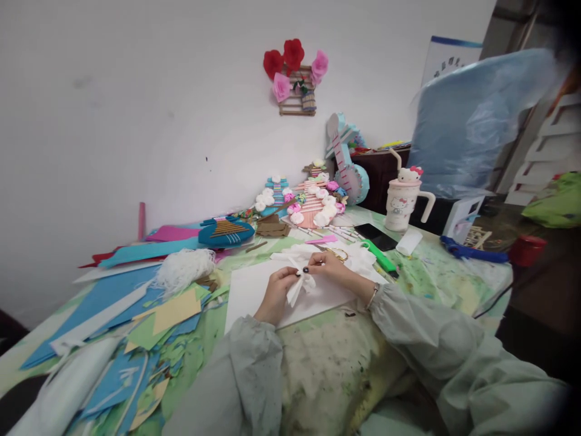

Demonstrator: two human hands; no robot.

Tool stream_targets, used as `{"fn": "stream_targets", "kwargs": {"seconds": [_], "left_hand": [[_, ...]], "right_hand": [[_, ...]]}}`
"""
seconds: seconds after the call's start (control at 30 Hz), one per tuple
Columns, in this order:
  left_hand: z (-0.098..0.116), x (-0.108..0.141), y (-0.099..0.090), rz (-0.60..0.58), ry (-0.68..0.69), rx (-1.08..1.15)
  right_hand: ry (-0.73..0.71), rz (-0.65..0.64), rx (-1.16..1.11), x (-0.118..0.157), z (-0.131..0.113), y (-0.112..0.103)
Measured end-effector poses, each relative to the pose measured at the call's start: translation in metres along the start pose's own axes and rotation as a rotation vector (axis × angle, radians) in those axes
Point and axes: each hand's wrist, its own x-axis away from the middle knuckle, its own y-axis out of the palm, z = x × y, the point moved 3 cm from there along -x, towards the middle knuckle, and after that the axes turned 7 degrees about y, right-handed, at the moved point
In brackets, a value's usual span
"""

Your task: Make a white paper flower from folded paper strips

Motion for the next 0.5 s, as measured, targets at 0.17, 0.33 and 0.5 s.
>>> {"fn": "stream_targets", "kwargs": {"seconds": [0.17,0.33,0.5], "left_hand": [[-0.0020,-0.0001,0.0011,0.001,0.003,-0.012],[-0.0025,-0.0017,0.0013,-0.020,0.028,-0.025],[-0.0006,-0.0019,0.0012,-0.022,0.014,-0.013]], "right_hand": [[-0.020,0.010,-0.013,-0.0001,0.0004,0.0004],[-0.036,0.044,0.006,-0.0008,0.0011,0.0009],[-0.036,0.074,0.034,-0.0013,-0.0009,0.0011]]}}
